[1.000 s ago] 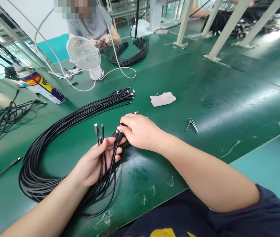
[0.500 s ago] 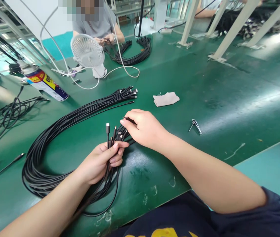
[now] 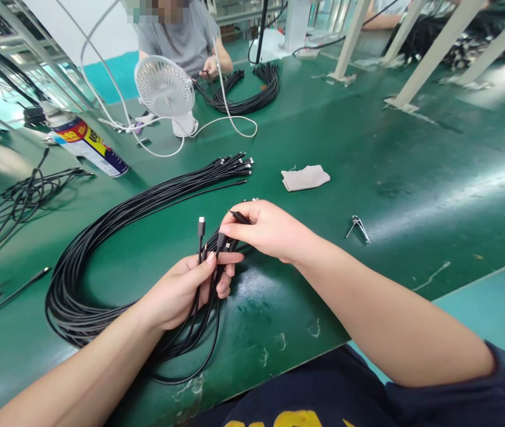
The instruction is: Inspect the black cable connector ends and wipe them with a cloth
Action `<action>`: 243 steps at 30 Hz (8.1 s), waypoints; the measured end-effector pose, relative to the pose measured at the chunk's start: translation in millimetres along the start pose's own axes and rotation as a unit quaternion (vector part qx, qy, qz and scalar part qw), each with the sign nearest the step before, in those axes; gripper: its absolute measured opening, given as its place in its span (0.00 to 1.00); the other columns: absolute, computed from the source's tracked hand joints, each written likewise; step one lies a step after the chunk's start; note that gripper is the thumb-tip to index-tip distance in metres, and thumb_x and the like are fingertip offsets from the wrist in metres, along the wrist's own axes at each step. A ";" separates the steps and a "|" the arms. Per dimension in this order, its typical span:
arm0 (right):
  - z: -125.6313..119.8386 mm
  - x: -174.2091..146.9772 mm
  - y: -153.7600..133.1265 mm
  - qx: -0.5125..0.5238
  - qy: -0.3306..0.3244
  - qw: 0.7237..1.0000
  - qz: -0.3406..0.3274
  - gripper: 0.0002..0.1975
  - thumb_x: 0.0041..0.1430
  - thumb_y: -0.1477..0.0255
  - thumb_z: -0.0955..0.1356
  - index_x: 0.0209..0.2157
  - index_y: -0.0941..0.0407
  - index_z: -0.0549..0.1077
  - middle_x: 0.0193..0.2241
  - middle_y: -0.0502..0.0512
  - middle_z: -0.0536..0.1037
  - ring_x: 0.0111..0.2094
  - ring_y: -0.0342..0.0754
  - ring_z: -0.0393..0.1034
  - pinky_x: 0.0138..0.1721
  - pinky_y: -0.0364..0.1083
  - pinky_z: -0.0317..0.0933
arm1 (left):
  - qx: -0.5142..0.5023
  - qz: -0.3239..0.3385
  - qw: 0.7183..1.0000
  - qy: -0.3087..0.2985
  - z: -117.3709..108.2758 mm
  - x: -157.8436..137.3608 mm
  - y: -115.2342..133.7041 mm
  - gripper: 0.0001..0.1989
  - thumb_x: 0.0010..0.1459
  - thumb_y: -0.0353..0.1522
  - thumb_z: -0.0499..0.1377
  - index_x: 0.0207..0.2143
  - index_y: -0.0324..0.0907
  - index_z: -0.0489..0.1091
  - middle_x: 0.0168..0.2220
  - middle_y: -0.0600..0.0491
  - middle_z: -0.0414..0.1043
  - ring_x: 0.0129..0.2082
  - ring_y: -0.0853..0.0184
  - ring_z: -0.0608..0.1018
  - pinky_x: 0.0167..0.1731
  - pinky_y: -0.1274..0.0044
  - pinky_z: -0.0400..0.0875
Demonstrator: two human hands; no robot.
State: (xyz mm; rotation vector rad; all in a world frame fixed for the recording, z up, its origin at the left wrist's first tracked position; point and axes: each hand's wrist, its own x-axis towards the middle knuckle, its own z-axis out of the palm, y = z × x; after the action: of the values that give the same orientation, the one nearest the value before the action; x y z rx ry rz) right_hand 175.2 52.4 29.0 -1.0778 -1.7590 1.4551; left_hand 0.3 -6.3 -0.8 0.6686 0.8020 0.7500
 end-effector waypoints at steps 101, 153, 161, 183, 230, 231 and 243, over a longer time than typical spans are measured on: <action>9.8 -36.1 -5.4 -0.567 0.077 0.766 -0.293 0.14 0.60 0.79 0.62 0.44 0.60 0.76 0.31 0.54 0.81 0.29 0.46 0.73 0.27 0.46 0.58 | 0.041 0.038 0.998 0.017 -0.1 3.1 4.0 0.14 0.51 0.39 0.66 0.27 0.36 0.73 0.21 0.56 0.68 0.19 0.72 0.72 0.21 0.77 0.73; 13.5 -36.0 -6.9 -0.518 0.069 0.814 -0.254 0.11 0.60 0.80 0.60 0.35 0.59 0.73 0.29 0.52 0.76 0.29 0.46 0.69 0.28 0.44 0.55 | 0.069 0.082 0.989 0.104 3.5 1.1 2.2 0.17 0.47 0.35 0.70 0.23 0.40 0.63 0.17 0.57 0.73 0.18 0.71 0.77 0.23 0.81 0.73; 22.3 -35.7 -4.2 -0.554 0.085 0.781 -0.274 0.13 0.60 0.79 0.60 0.37 0.61 0.77 0.30 0.54 0.77 0.28 0.47 0.70 0.27 0.45 0.55 | 0.087 0.097 0.985 0.115 5.2 0.7 1.2 0.17 0.47 0.34 0.70 0.24 0.40 0.62 0.17 0.57 0.72 0.18 0.71 0.78 0.22 0.81 0.74; 21.3 -34.4 -1.7 -0.583 0.079 0.755 -0.290 0.13 0.61 0.80 0.61 0.37 0.62 0.77 0.31 0.57 0.79 0.28 0.47 0.70 0.26 0.45 0.54 | 0.148 0.101 0.971 0.156 8.3 4.0 4.4 0.19 0.43 0.36 0.70 0.21 0.40 0.61 0.14 0.58 0.69 0.15 0.70 0.75 0.18 0.80 0.72; 23.6 -34.5 -1.4 -0.600 0.069 0.744 -0.285 0.12 0.59 0.81 0.61 0.36 0.63 0.76 0.30 0.58 0.78 0.26 0.46 0.69 0.26 0.46 0.53 | 0.168 0.090 0.969 0.160 7.2 5.1 2.0 0.19 0.44 0.34 0.70 0.22 0.42 0.59 0.14 0.60 0.68 0.16 0.70 0.75 0.18 0.80 0.72; 23.0 -34.8 -1.7 -0.602 0.068 0.743 -0.285 0.12 0.59 0.82 0.62 0.36 0.64 0.76 0.30 0.59 0.79 0.26 0.46 0.69 0.26 0.46 0.53 | 0.167 0.088 0.969 0.159 6.9 5.1 1.8 0.19 0.44 0.34 0.70 0.22 0.42 0.59 0.14 0.60 0.68 0.16 0.70 0.75 0.18 0.80 0.72; 19.7 -37.0 -2.4 -0.610 0.072 0.740 -0.274 0.14 0.59 0.81 0.62 0.42 0.63 0.77 0.31 0.57 0.80 0.28 0.47 0.70 0.27 0.46 0.55 | 0.168 0.087 0.967 0.169 7.2 4.9 4.3 0.21 0.41 0.36 0.71 0.22 0.41 0.59 0.15 0.60 0.67 0.15 0.70 0.75 0.17 0.80 0.72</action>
State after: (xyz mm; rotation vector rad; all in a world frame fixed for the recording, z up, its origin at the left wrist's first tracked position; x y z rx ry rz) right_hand 175.9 10.4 28.8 -0.9738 -2.5960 -0.3151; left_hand 7.1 -1.7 4.4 0.9380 1.2121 0.9116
